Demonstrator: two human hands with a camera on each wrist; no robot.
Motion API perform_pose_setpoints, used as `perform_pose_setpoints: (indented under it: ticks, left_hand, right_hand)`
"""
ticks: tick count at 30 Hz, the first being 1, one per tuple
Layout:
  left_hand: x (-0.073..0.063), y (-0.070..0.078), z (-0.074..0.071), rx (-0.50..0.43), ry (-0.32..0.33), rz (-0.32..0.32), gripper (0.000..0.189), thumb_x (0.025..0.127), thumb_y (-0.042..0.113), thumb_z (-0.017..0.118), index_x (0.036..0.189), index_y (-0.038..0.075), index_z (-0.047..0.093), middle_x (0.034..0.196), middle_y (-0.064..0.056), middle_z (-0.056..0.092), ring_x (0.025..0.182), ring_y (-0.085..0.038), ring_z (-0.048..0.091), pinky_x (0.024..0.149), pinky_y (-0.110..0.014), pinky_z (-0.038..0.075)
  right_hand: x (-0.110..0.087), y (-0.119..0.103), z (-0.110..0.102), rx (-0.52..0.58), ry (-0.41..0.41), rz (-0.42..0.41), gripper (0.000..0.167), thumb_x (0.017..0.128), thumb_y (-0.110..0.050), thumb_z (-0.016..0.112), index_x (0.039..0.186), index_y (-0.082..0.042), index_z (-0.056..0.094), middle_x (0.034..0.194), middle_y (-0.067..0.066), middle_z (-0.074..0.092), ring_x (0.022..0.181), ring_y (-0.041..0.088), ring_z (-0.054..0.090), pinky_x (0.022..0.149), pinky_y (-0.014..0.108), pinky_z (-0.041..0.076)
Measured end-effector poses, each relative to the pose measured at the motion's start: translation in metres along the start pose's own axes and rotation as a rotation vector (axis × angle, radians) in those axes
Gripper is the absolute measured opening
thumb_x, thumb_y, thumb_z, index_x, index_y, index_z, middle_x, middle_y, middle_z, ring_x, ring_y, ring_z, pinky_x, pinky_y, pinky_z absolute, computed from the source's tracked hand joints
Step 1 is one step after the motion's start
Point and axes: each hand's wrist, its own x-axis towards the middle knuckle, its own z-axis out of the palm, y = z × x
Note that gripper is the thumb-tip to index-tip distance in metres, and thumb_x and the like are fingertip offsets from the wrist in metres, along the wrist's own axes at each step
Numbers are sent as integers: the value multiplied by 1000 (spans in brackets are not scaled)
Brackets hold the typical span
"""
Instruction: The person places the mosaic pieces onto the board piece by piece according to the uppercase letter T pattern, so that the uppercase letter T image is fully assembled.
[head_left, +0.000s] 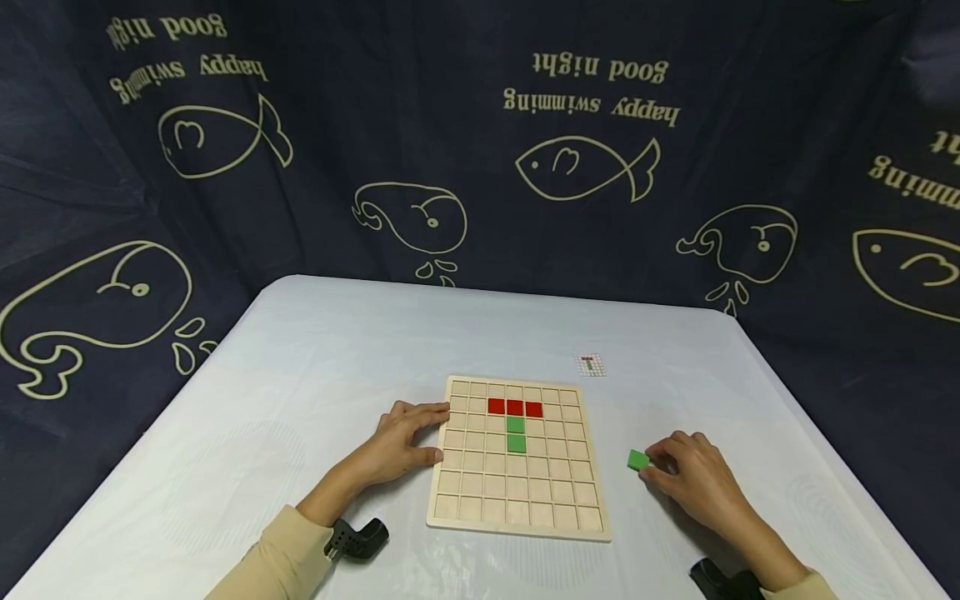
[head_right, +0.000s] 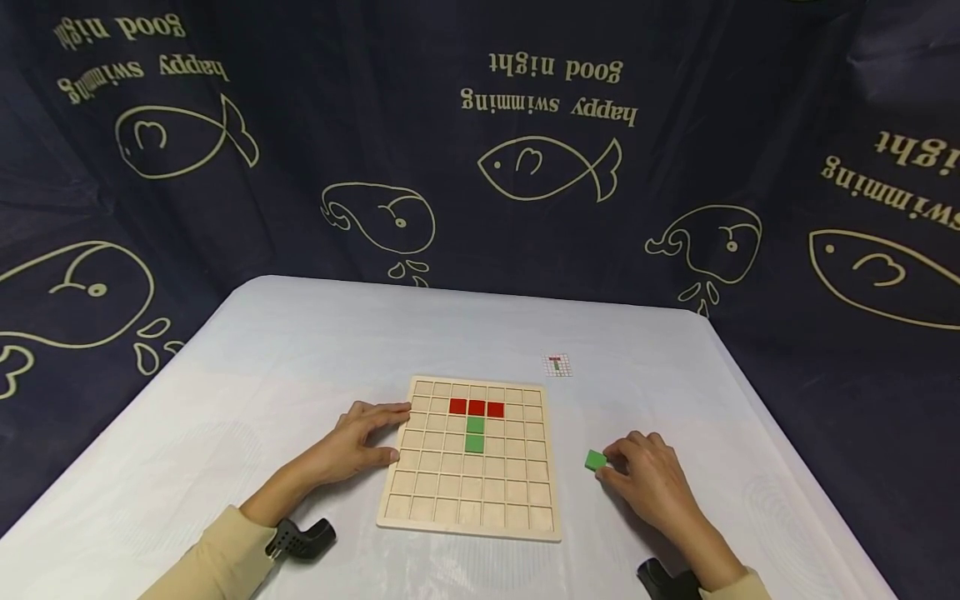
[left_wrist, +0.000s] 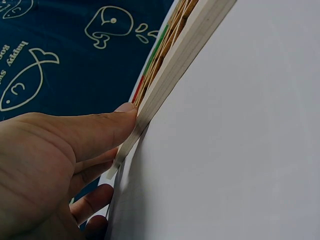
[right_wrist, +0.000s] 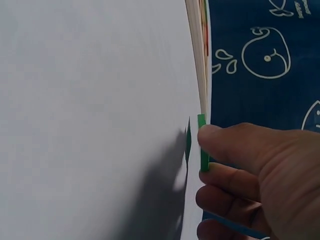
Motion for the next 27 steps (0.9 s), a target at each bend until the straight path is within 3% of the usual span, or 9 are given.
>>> perform_pose_setpoints:
  ticks: [15,27]
  left_hand:
    - [0,0,0,-3,-2,-9,59,80,24,74,134,12,54,147,1,45,111,-17,39,86,-35,25]
    - [0,0,0,3,-1,-11,59,80,25,74,134,13,54,147,1,45,111,-17,39,86,-35,25]
  right_hand:
    - [11,-20,-1,15,24,-51,21,70,-20,80,87,-10,72,80,-2,60,78,14,45,70,34,33]
    - [20,-38,2,67,64,-139,18,71,-20,80,86,-13,72,77,-4,59,76,11,43,71,33,34]
